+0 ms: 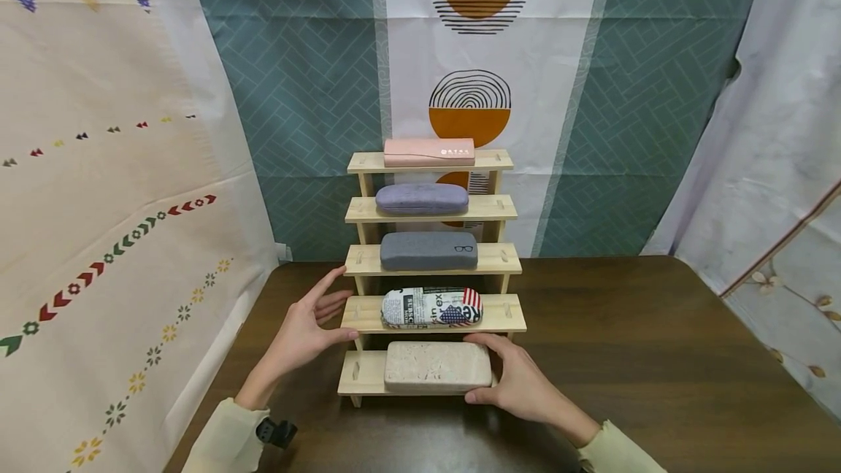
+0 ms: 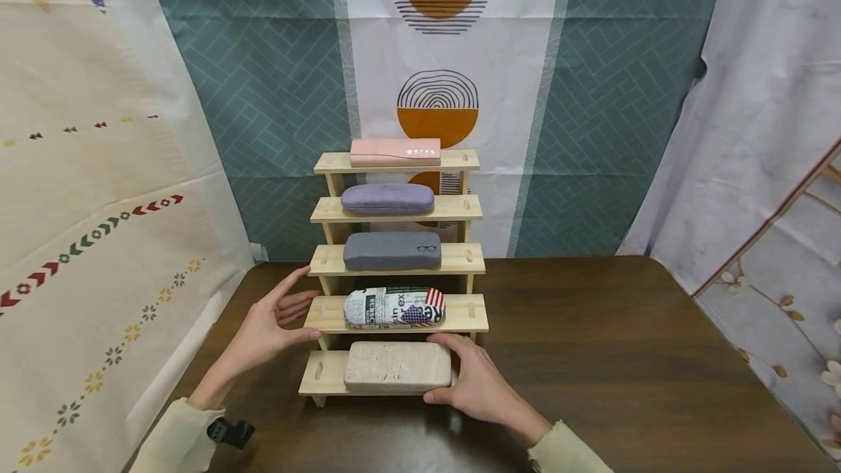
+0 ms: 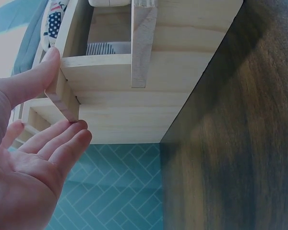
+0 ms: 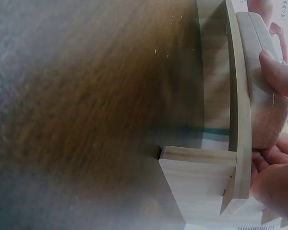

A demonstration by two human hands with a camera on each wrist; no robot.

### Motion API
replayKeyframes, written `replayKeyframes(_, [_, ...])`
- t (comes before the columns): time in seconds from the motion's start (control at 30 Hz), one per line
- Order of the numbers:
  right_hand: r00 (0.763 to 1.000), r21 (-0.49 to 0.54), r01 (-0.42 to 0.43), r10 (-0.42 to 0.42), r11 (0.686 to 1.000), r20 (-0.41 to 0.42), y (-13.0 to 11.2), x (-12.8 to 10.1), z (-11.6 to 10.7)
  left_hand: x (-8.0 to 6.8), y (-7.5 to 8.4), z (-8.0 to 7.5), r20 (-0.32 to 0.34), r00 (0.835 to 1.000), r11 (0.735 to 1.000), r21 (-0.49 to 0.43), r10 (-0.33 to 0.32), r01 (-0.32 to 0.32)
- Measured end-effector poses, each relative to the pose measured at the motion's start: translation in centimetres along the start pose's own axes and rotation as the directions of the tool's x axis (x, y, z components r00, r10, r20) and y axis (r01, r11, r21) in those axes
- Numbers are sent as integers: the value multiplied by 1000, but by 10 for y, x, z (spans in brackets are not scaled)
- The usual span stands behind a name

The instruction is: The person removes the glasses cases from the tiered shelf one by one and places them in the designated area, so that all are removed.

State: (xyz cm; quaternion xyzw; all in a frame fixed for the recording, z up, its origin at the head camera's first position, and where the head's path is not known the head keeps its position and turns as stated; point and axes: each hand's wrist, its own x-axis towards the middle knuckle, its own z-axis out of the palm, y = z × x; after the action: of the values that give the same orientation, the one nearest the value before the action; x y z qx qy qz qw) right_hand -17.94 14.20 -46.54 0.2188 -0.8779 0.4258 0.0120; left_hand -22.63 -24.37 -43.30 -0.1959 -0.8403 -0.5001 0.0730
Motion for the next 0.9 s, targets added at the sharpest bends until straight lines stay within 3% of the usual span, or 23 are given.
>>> replayKeyframes(0.43, [999, 53, -42, 43, 998, -15, -2, -7, -1, 0, -1, 1, 3, 1000, 1000, -10, -10, 11])
replayKeyframes(0.67, [1000, 158, -15, 17, 987, -9, -2, -9, -6, 0, -2, 1, 3, 1000, 1000, -13, -6, 6])
replayKeyframes(0.9, [999, 198, 3, 4, 980, -32, -4, -12, -6, 0, -2, 0, 6, 1000, 999, -40, 13, -13])
